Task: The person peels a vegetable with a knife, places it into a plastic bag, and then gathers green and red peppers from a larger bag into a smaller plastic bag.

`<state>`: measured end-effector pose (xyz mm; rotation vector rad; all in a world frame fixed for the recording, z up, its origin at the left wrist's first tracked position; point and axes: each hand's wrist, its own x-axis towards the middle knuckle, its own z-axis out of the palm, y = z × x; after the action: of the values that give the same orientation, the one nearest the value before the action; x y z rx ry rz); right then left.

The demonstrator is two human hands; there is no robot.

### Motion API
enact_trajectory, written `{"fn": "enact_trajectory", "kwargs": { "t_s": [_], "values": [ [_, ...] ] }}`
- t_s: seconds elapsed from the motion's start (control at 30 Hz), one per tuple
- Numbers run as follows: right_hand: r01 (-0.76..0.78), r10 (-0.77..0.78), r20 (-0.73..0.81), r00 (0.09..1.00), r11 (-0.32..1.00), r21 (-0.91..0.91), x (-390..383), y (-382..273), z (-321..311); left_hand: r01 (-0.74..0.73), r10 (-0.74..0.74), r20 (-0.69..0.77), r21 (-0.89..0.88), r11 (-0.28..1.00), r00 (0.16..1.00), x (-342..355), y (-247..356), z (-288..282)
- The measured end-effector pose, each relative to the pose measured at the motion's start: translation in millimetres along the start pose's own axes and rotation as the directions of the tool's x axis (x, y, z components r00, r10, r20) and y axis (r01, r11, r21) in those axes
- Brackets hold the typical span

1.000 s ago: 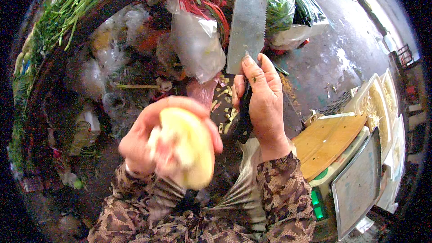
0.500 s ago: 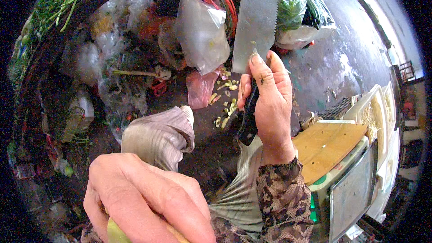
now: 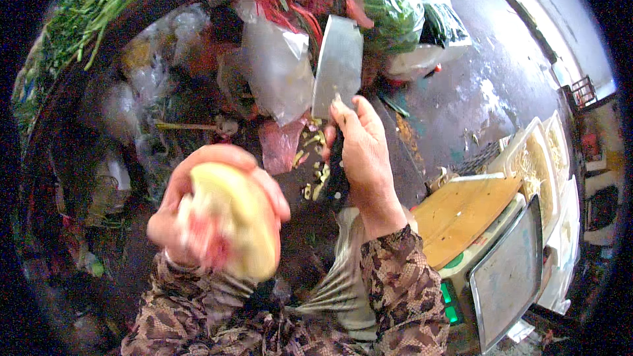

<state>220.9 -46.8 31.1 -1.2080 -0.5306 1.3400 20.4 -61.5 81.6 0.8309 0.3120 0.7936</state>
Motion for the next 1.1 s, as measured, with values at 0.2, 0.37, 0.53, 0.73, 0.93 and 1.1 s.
{"fn": "enact_trajectory", "kwargs": {
  "t_s": [0.2,0.37,0.53,0.73,0.93,1.1],
  "values": [
    [-0.026,0.029,0.044,0.999,0.997,-0.07,7,8,-6,-0.098,0.062,-0.202,-0.175,0.98,0.977,-3,-11,-62],
    [0.028,-0.023,0.044,0.999,0.993,-0.111,14,16,-21,-0.162,0.064,-0.385,-0.227,0.96,0.921,10,-21,-81],
    [0.023,-0.019,0.073,0.997,0.998,-0.057,24,26,-27,-0.211,0.084,-0.436,-0.252,0.944,0.896,11,-19,-86],
    [-0.054,0.059,0.028,0.998,0.984,-0.172,32,45,-26,-0.215,0.095,-0.443,-0.231,0.949,0.892,10,-21,-91],
    [-0.108,0.11,-0.008,0.994,0.953,-0.284,27,51,-35,-0.234,0.096,-0.433,-0.277,0.932,0.896,15,-26,-91],
    [-0.047,0.035,-0.044,0.998,0.948,-0.315,34,64,-33,-0.297,0.146,-0.449,-0.288,0.911,0.882,7,-21,-94]
  ]
}}
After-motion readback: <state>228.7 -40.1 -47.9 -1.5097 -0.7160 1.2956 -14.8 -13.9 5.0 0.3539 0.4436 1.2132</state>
